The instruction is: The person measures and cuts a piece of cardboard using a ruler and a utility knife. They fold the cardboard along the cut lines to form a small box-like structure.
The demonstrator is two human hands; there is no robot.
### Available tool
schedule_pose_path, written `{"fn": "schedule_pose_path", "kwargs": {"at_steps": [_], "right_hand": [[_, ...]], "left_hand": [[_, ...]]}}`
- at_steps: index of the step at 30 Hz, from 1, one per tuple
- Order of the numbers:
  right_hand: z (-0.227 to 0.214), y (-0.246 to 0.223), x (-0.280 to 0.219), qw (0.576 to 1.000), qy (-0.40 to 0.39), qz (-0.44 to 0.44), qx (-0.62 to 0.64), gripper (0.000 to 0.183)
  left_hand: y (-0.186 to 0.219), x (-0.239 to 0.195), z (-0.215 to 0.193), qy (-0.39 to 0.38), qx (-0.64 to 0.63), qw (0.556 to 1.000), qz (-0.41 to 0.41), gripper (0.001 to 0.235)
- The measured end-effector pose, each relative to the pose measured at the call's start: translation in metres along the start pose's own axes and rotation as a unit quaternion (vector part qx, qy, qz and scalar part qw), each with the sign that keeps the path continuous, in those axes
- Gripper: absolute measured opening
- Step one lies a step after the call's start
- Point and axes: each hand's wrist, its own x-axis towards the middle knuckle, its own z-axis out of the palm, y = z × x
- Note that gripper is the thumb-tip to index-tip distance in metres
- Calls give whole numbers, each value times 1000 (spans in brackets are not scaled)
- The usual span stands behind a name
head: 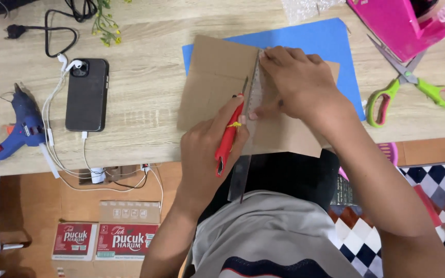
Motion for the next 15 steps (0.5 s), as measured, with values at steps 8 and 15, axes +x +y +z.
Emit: {"fn": "schedule_pose_path", "kwargs": {"at_steps": [8,15], "right_hand": [[-59,-49,-3,981,-147,113,-49,100],[-58,-45,-4,981,-155,103,-47,100]], "left_hand": [[-18,28,25,60,28,998,16,33],[-19,35,31,44,64,997,1,33]]}}
